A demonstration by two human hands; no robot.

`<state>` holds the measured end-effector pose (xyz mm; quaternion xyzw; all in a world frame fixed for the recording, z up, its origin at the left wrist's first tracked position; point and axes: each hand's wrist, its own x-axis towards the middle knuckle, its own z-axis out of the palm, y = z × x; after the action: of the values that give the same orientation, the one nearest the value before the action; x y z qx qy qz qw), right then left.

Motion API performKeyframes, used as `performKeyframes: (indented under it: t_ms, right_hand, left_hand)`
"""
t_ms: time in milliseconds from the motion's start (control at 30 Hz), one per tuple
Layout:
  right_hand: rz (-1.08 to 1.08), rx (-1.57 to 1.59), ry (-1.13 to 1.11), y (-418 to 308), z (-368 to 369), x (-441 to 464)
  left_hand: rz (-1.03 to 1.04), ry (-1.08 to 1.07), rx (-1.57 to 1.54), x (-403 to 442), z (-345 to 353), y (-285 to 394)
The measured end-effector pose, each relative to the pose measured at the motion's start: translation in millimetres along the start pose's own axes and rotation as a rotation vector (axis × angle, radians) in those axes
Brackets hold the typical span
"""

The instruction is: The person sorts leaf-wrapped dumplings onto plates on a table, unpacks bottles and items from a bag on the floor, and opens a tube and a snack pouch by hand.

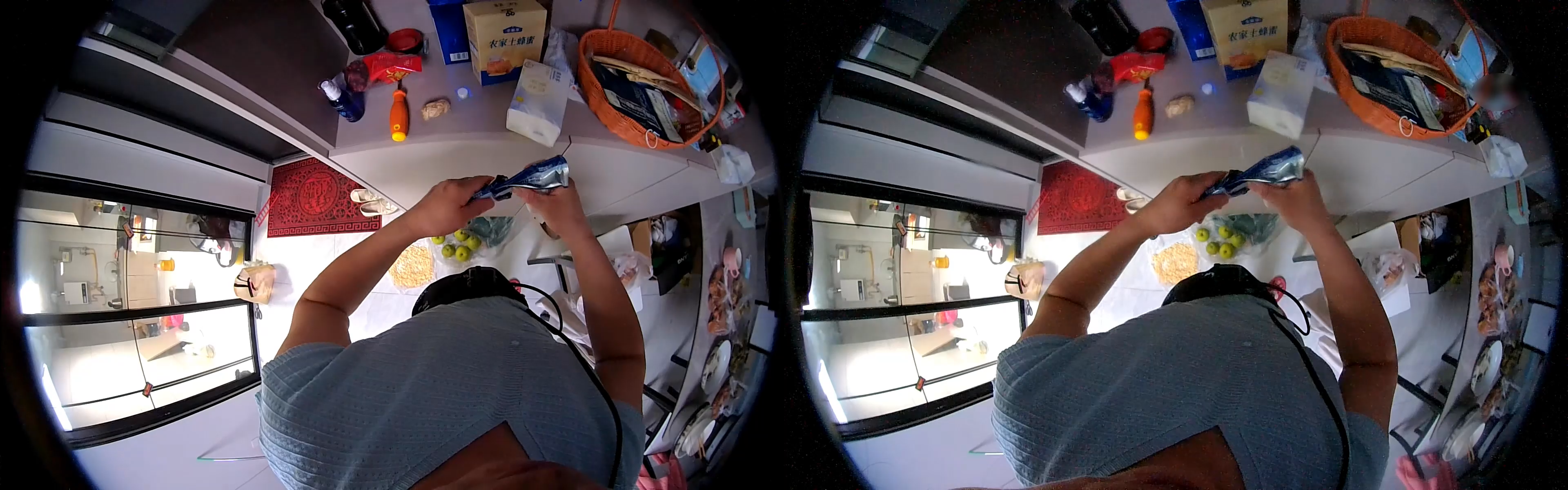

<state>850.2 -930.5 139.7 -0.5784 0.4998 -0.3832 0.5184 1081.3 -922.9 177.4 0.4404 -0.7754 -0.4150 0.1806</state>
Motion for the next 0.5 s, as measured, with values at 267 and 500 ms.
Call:
performKeyframes:
  t_ms: [267,500]
  right_hand:
    - [-0.053,0.052,0.091,-1.3,15.3,-0.7]
    - [-0.136,-0.027,-0.004,-9.2,0.6,-1.7]
  left_hand:
    - [-0.033,-0.038,-0.095,5.4,8.8,-5.6]
    - [0.056,0.038,0.004,5.6,5.7,0.9]
